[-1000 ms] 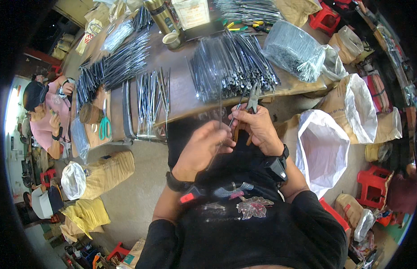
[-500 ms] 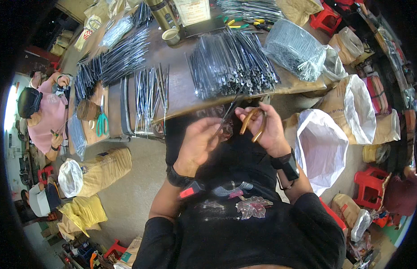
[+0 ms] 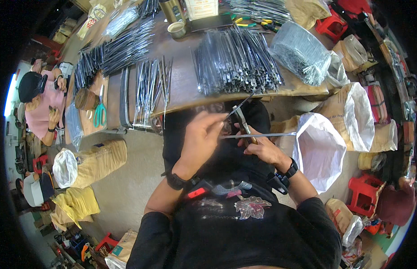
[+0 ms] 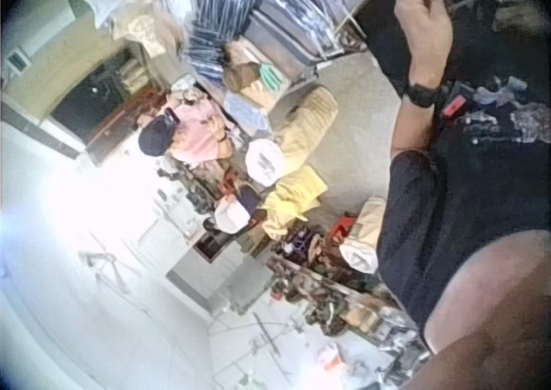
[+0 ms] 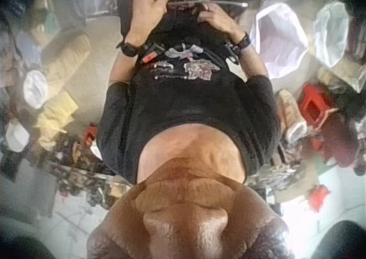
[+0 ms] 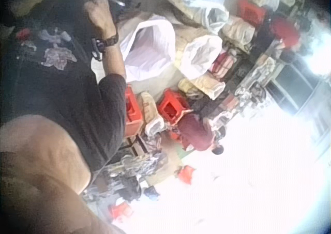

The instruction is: The person uses pliers to strip insulation from long metal wires, handling them one at a time and placing them on a table.

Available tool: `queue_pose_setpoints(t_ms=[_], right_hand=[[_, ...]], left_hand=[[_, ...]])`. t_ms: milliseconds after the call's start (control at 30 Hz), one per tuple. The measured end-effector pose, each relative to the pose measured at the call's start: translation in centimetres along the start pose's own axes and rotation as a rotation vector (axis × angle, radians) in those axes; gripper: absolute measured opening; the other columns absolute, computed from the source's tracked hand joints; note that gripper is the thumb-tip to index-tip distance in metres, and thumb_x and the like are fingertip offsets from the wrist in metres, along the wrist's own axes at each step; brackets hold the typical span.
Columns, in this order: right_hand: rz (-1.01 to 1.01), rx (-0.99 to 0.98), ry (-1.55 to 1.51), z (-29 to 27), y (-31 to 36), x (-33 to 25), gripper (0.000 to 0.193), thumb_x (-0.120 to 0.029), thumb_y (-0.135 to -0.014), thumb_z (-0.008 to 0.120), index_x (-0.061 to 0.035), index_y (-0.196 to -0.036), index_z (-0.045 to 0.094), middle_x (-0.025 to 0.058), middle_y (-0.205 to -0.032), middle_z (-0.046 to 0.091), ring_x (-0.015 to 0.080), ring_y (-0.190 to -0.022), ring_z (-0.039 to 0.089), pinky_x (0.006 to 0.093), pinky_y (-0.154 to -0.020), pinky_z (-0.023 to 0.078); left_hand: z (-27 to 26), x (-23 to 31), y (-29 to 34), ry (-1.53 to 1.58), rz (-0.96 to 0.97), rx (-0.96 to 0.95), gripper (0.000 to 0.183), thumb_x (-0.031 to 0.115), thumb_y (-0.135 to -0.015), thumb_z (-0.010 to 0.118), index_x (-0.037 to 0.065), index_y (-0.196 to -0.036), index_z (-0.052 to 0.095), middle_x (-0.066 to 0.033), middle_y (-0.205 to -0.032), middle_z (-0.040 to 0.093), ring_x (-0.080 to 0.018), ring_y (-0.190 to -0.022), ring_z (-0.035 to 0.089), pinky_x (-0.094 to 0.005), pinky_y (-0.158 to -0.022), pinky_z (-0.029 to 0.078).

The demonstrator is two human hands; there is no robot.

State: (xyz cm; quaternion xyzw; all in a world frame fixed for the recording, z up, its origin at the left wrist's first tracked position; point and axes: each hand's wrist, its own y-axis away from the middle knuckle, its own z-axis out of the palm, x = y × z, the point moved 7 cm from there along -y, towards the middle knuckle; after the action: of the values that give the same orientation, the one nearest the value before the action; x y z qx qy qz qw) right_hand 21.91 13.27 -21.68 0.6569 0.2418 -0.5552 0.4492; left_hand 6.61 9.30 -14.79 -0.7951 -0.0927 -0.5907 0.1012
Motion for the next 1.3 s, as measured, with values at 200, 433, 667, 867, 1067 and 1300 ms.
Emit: queue_pose_setpoints(t_ms=[200, 433, 667, 867, 1067, 1300], right_hand=[[-0.058, 0.032, 0.204, -0.6, -0.1, -2.1, 0.052, -0.008, -0.067, 0.051, -0.0043, -0.119, 0.048, 0.0112, -0.092, 0.054, 0.0223, -0.085, 0.052, 0.0314, -0.074, 0.043], [-0.128, 0.292, 0.624, -2.0, 0.4, -3.8, 0.029, -0.013, -0.066, 0.051, -0.0035, -0.093, 0.056, 0.0174, -0.070, 0.055, 0.0358, -0.066, 0.054, 0.0378, -0.062, 0.044], [-0.096, 0.273, 0.650, -2.5, -0.2, -2.6, 0.024, -0.015, -0.067, 0.052, -0.0029, -0.087, 0.059, 0.0193, -0.067, 0.054, 0.0384, -0.065, 0.053, 0.0392, -0.061, 0.043], [-0.052, 0.202, 0.439, -2.2, -2.1, -2.7, 0.026, -0.010, -0.071, 0.049, -0.0010, -0.093, 0.060, 0.0097, -0.064, 0.056, 0.0164, -0.060, 0.056, 0.0285, -0.058, 0.044], [-0.112, 0.075, 0.021, -1.2, -3.3, -2.8, 0.051, -0.009, -0.072, 0.045, 0.0008, -0.122, 0.045, 0.0086, -0.082, 0.058, 0.0130, -0.067, 0.056, 0.0228, -0.057, 0.042], [-0.050, 0.168, -0.400, -3.7, -2.0, -2.3, 0.052, -0.013, -0.069, 0.043, 0.0051, -0.117, 0.046, 0.0127, -0.077, 0.059, 0.0170, -0.061, 0.058, 0.0234, -0.052, 0.043]], left_hand=[[-0.5, -0.6, -0.2, 0.027, -0.014, 0.000, 0.017, 0.002, -0.085, 0.054, -0.001, -0.099, 0.063, -0.0013, -0.075, 0.049, -0.0050, -0.049, 0.046, -0.0183, -0.044, 0.038], [-0.1, -1.3, -0.2, 0.044, -0.046, -0.006, 0.016, 0.002, -0.085, 0.054, -0.002, -0.098, 0.062, -0.0018, -0.074, 0.050, -0.0055, -0.049, 0.047, -0.0187, -0.044, 0.037], [-0.4, -0.7, -0.3, 0.038, -0.149, -0.023, 0.017, 0.006, -0.085, 0.056, -0.002, -0.099, 0.062, -0.0043, -0.077, 0.051, -0.0088, -0.055, 0.050, -0.0214, -0.049, 0.041], [-3.0, 4.0, 1.0, -0.426, 0.111, 0.168, 0.024, 0.007, -0.074, 0.067, -0.001, -0.096, 0.063, -0.0125, -0.079, 0.053, -0.0247, -0.073, 0.055, -0.0319, -0.066, 0.044], [-9.1, 0.1, -1.2, -0.598, 0.087, 0.434, 0.016, 0.008, -0.076, 0.063, -0.002, -0.089, 0.065, -0.0174, -0.079, 0.061, -0.0277, -0.066, 0.060, -0.0332, -0.062, 0.046], [-19.4, -7.8, -3.7, -0.823, -0.197, 0.600, 0.019, 0.016, -0.076, 0.061, 0.001, -0.085, 0.067, -0.0220, -0.080, 0.061, -0.0356, -0.078, 0.058, -0.0389, -0.073, 0.045]])
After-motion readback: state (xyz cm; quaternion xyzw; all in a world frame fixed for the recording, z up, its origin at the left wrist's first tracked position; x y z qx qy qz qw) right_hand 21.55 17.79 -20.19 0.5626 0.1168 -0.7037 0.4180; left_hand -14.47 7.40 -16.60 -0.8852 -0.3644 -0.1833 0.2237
